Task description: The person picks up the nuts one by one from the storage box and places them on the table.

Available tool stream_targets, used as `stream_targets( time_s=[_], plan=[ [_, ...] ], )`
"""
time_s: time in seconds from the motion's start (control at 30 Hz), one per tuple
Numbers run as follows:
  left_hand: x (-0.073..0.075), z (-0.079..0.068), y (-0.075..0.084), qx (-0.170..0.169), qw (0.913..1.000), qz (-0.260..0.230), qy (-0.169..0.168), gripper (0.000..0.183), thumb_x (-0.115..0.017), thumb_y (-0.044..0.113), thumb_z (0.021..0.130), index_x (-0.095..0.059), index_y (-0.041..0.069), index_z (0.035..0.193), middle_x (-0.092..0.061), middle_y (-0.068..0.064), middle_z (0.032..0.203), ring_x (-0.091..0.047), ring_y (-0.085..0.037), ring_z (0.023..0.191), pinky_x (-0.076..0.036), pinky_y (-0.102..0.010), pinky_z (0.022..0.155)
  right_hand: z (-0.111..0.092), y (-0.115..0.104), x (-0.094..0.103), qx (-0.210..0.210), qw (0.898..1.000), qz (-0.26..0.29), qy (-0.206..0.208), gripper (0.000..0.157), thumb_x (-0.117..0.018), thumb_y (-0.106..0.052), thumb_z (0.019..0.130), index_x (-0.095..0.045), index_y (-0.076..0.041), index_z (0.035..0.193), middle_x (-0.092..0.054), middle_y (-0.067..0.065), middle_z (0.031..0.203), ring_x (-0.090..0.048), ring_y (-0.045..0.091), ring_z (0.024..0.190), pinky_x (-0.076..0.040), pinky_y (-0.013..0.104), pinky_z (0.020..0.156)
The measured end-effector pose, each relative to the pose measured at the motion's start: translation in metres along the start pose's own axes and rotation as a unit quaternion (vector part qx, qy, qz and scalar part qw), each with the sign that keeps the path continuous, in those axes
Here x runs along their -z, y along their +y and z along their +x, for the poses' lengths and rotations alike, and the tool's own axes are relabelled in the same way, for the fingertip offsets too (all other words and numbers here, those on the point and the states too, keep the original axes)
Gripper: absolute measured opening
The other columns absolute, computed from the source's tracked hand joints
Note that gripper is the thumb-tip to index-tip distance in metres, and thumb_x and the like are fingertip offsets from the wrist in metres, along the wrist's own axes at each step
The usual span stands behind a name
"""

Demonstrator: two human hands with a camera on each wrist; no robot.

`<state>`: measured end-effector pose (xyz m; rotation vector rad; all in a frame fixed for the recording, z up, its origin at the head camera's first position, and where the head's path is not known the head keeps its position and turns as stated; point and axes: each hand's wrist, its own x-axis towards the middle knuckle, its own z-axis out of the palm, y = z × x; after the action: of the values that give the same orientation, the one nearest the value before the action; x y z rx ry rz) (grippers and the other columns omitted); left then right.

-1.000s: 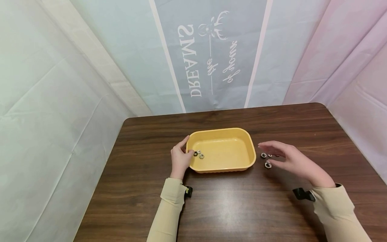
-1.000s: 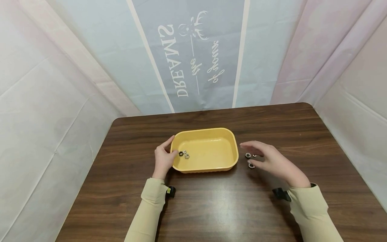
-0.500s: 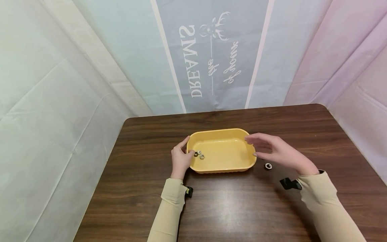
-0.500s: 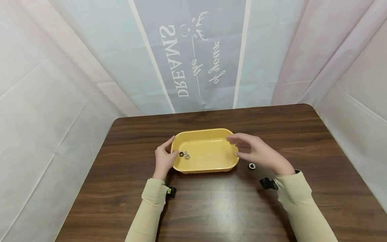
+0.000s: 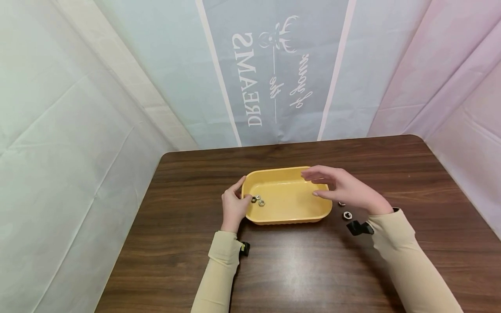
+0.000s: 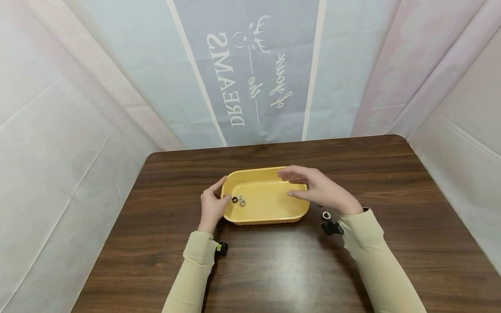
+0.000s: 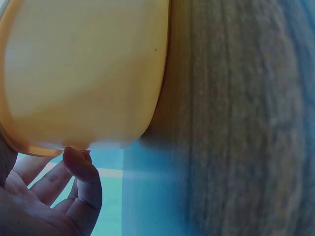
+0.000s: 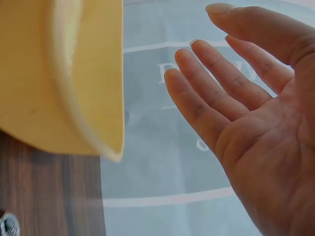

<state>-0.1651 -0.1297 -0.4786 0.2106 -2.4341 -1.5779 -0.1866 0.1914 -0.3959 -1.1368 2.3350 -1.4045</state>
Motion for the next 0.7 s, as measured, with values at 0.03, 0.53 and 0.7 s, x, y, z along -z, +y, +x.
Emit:
stream_targets(
  time_s=[0.03, 0.53, 0.7],
  plan=[
    [0.0, 0.0, 0.0, -0.002, 1.0, 0.0, 0.001, 0.064, -0.064, -0.006, 0.073, -0.063, 0.026, 0.129, -0.051, -0.008, 0.051, -0.046, -0.016, 0.044, -0.042, -0.026, 0.039, 0.003, 0.0, 0.0, 0.003, 1.0, -0.001, -0.003, 0.055, -0.07, -0.008, 0.086, -0.05, -0.013, 0.136, -0.055, -0.002, 0.13, -0.053, 0.022, 0.119, -0.045, 0.038, 0.094],
    [0.0, 0.0, 0.001, -0.007, 1.0, -0.007, 0.0, 0.063, -0.064, -0.007, 0.073, -0.064, 0.023, 0.128, -0.049, -0.006, 0.049, -0.046, -0.016, 0.044, -0.042, -0.026, 0.038, 0.046, -0.007, -0.01, 0.022, 0.999, 0.013, -0.033, 0.052, -0.07, -0.014, 0.087, -0.051, -0.013, 0.135, -0.054, 0.001, 0.133, -0.051, 0.018, 0.122, -0.042, 0.037, 0.099],
    [0.0, 0.0, 0.0, -0.001, 1.0, -0.008, 0.001, 0.064, -0.064, -0.006, 0.073, -0.064, 0.028, 0.127, -0.049, -0.007, 0.05, -0.046, -0.016, 0.045, -0.043, -0.026, 0.039, 0.063, -0.002, -0.012, 0.028, 0.998, 0.008, -0.049, 0.05, -0.07, -0.016, 0.087, -0.052, -0.01, 0.134, -0.056, 0.004, 0.132, -0.052, 0.018, 0.121, -0.041, 0.042, 0.099]
  ],
)
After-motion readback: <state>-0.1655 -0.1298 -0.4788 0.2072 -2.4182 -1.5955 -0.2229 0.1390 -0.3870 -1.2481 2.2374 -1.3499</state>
